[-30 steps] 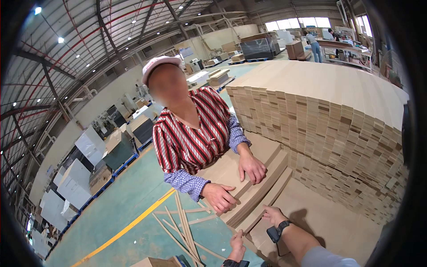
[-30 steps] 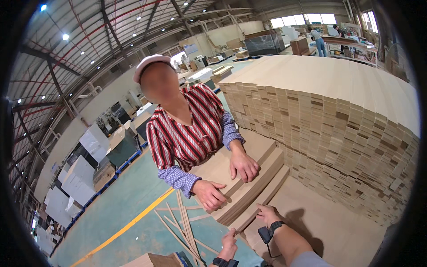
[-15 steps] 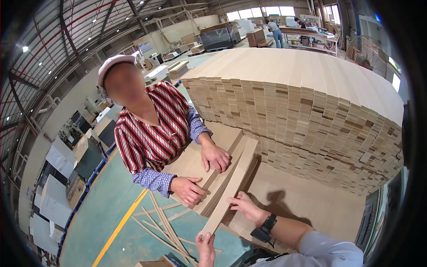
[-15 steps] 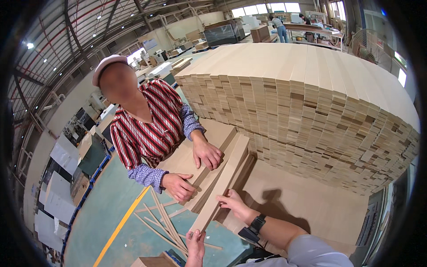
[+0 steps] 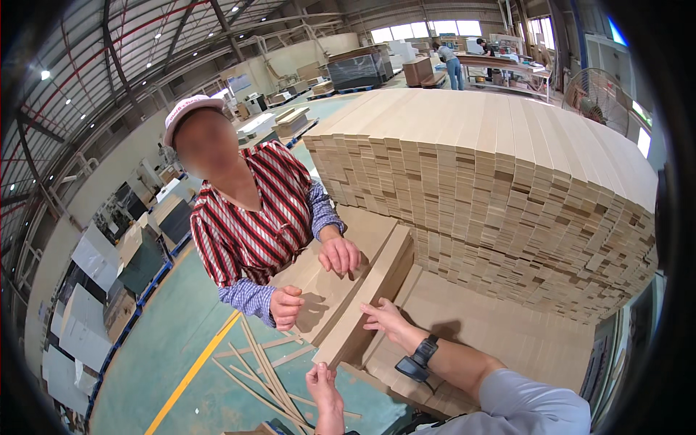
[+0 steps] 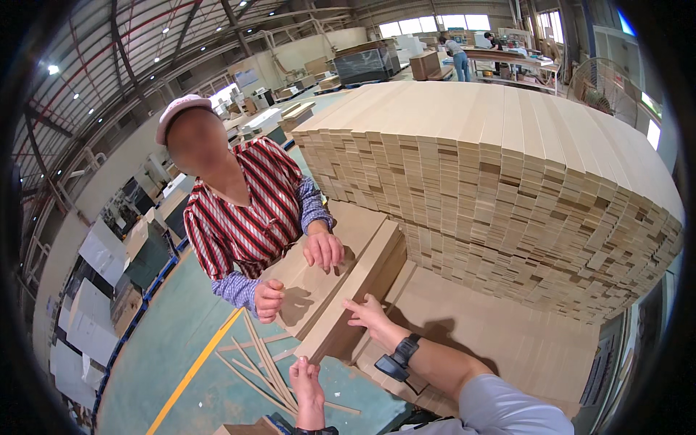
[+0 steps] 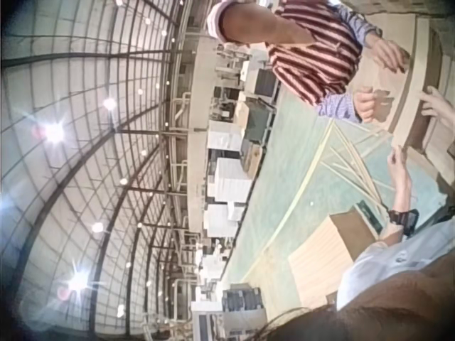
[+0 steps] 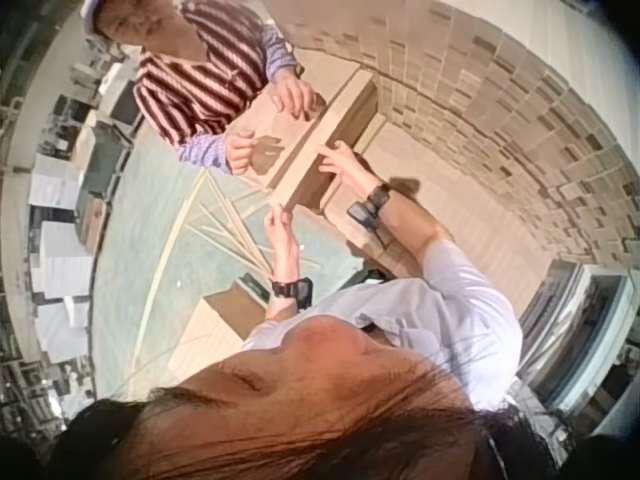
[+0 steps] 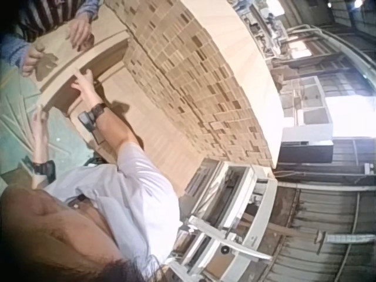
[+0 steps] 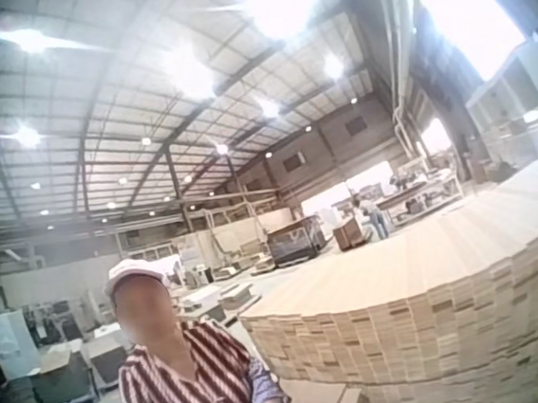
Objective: Operating a press or laminating machine in a woodworking factory to process wooden blocks.
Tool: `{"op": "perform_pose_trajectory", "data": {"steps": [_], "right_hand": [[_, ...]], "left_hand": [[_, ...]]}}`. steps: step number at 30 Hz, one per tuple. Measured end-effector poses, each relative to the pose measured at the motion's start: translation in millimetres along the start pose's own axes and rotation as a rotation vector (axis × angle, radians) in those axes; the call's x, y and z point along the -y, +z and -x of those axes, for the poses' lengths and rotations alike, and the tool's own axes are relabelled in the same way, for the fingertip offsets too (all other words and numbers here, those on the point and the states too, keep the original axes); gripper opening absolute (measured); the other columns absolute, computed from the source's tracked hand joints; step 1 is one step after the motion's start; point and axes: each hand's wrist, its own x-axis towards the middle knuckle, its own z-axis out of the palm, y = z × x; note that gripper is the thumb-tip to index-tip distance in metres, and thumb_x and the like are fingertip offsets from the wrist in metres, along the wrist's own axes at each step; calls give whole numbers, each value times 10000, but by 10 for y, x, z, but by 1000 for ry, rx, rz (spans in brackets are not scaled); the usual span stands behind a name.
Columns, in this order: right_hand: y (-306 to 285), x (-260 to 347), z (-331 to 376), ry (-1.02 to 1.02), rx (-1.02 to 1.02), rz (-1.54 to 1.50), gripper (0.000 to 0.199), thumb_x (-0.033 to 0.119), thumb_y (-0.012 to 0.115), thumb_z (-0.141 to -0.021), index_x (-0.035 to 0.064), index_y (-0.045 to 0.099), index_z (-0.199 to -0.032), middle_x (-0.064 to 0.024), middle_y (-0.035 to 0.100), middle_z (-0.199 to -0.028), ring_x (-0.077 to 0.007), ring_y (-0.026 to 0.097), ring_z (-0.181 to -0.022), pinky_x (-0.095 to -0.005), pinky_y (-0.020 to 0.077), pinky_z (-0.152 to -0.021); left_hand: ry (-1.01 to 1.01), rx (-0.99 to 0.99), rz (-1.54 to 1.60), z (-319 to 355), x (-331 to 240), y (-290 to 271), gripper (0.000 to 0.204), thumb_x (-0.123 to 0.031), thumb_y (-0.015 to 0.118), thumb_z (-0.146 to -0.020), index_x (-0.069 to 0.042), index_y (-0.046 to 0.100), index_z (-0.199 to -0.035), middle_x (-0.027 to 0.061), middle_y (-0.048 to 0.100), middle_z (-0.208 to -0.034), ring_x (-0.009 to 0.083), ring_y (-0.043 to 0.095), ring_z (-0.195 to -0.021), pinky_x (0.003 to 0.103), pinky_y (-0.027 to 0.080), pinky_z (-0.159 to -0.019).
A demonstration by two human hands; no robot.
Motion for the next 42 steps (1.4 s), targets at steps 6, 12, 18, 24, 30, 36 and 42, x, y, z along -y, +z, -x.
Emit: {"op": "perform_pose_trajectory", "data": {"steps": [6,12,18,24,30,36,42], "right_hand": [[116,4,-210,-197,-212,292,790,343,634,-741,-95,216,-1247,-207,373,-1182,-276,397,-1102,-385,375,-885],[75,-135,-491,-295,-359,542,906,415,611,-727,-92,112,-1288,-257,135,-1342,-327,166,-1260,-330,192,-1020],[88,-224,-593,-429,-412,466,734,312,576,-775,-19,182,-1298,-194,217,-1332,-287,181,-1254,-346,180,-1019],[-125,-56,-272,-163,-208,112,693,366,554,-794,7,243,-1299,-175,382,-1250,-234,400,-1117,-327,370,-866],[-335,-419,31,41,90,146,499,312,523,-834,43,368,-1225,-64,508,-1049,-151,511,-905,-274,429,-700],[-773,-519,376,124,98,77,431,306,526,-832,42,432,-1159,-76,531,-1013,-178,529,-895,-282,442,-721],[-908,-489,580,134,30,25,400,307,512,-839,37,451,-1128,-86,536,-1002,-176,534,-855,-299,456,-719]], "left_hand": [[-45,82,43,-164,-12,55,275,-212,515,-850,-22,485,-1047,53,510,-1007,127,496,-885,297,375,-823],[-9,9,-130,-62,30,238,482,-167,504,-849,51,335,-1245,143,413,-1232,193,385,-1131,314,282,-954],[23,37,-151,-123,70,188,512,-149,546,-820,39,334,-1247,152,388,-1236,195,379,-1120,321,297,-943],[826,81,-938,149,-342,433,401,-75,604,-746,2,457,-1111,157,439,-1138,245,424,-1067,351,372,-845],[1284,476,-1353,-352,-378,1369,436,-161,685,-645,-25,460,-993,161,534,-904,302,530,-842,372,428,-741],[868,475,-1780,-675,-294,1457,340,-154,661,-632,-36,458,-877,177,539,-856,282,537,-844,388,443,-699],[1092,435,-1660,-414,-372,1498,392,-135,648,-630,-13,467,-955,153,506,-821,306,526,-798,385,432,-694]]}}
